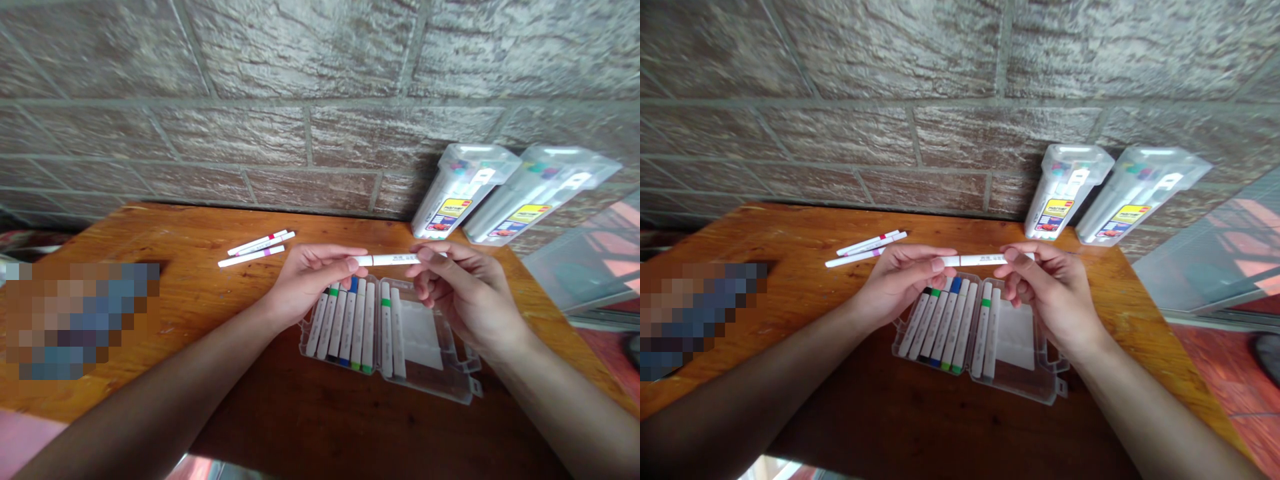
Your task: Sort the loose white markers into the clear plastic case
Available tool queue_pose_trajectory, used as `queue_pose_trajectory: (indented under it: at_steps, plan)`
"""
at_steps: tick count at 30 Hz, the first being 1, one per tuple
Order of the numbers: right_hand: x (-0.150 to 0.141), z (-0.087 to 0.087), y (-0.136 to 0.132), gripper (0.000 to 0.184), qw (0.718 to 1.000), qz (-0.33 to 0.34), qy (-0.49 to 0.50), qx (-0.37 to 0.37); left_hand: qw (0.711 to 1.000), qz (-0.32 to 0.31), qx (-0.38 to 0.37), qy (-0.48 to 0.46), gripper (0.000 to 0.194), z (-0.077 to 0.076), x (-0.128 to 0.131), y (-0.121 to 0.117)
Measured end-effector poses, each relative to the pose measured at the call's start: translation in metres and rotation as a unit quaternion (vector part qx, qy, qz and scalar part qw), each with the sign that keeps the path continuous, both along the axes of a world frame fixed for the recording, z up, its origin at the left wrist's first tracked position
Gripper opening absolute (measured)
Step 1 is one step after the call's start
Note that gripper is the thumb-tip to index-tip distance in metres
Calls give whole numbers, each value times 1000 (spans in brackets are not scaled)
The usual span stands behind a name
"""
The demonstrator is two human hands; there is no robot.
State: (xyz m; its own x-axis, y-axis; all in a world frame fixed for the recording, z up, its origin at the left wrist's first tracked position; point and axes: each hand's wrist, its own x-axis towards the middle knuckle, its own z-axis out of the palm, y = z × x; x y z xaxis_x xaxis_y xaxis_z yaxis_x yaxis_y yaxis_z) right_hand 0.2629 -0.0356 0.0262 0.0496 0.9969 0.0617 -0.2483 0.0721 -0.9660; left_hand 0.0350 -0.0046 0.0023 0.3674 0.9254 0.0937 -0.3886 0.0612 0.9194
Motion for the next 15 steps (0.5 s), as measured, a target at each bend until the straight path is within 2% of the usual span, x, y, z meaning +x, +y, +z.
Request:
queue_pose_trajectory:
  at_steps: [9, 15]
  plan:
    - [0, -1, -1, 13, 1000, 2, -4, 13, 1000, 12, -24, 6, 20, 1, 0, -1]
    - [0, -2, 0, 13, 1000, 3, -9, 17, 1000, 17, -9, 22, 20, -1, 0, 1]
